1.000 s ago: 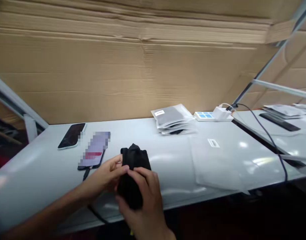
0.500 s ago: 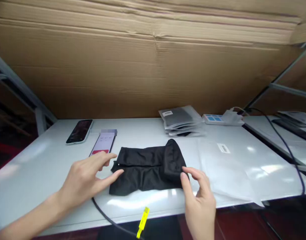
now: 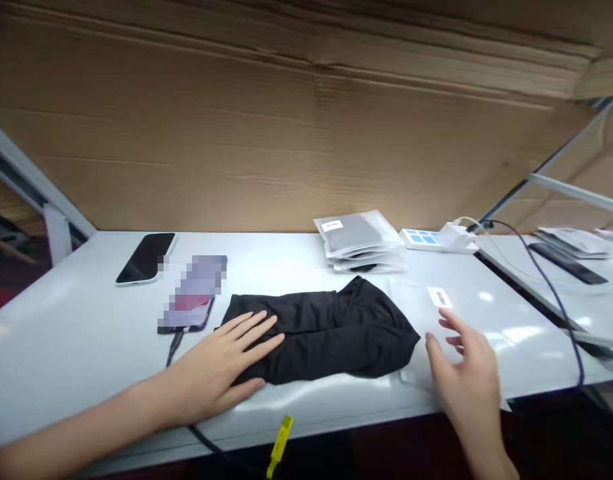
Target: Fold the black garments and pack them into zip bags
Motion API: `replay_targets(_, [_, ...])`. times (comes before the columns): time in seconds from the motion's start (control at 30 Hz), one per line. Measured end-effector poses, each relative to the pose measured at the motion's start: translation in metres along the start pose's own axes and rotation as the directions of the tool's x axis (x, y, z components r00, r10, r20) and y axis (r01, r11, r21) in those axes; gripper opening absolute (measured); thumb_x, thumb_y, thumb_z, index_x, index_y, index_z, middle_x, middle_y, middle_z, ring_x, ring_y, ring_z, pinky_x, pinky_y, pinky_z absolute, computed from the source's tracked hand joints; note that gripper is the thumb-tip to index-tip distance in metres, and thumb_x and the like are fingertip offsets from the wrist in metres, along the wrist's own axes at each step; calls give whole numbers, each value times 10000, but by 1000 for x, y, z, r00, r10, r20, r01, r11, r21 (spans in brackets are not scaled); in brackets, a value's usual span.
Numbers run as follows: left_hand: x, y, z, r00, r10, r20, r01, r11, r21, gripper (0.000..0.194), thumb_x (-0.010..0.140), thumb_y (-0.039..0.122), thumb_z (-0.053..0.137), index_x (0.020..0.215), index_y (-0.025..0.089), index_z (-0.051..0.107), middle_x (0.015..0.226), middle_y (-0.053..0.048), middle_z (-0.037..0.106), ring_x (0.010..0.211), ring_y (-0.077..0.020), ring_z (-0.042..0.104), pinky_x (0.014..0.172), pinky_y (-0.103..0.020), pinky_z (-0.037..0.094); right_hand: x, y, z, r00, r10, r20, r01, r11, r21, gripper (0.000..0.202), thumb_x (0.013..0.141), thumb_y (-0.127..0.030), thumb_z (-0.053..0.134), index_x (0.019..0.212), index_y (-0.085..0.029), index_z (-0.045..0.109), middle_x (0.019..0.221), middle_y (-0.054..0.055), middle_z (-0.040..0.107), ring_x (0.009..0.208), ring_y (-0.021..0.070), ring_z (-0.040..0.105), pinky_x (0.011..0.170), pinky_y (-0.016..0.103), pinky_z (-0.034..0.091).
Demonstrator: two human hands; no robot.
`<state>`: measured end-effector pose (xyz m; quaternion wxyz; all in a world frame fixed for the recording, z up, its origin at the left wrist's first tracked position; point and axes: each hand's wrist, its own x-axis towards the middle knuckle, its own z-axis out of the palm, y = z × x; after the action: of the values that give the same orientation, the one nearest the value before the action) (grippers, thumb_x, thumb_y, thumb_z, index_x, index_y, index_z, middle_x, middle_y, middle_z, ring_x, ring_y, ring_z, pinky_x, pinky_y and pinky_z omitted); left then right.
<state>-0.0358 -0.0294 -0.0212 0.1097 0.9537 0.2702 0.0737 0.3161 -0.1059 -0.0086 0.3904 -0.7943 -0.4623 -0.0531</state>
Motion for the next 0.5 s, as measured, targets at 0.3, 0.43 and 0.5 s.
replay_targets(0.3, [-2,0,0,999,-9,45,7,999,52,571,937,433,493,1468,260,374,1552,-116,314,1430,-317,289,1154,-508,282,-24,-43,36,845,-437,309,406,899,162,404,910,-474,500,1208,-233,627,1277,100,644,1281,294,510,1054,499,425])
replay_targets(0.43, [-4,-1,1,1000,-8,4,8,999,32,589,927,428,517,1473,270,362,1550,-99,322,1431,-304,293,1154,-491,294,-18,-33,58,746,-412,523,448,892,63,503,912,-485,504,1311,-188,580,1413,126,546,1370,324,409,1104,567,354])
replay_targets(0.5, [-4,-2,1,1000,-16,3,16,1000,19,591,923,438,522,1469,271,370,1551,-91,322,1429,-302,299,1149,-482,308,-14,-18,59,747,-387,541,455,890,9,530,922,-493,482,1346,-183,551,1448,129,504,1381,319,393,1112,562,346])
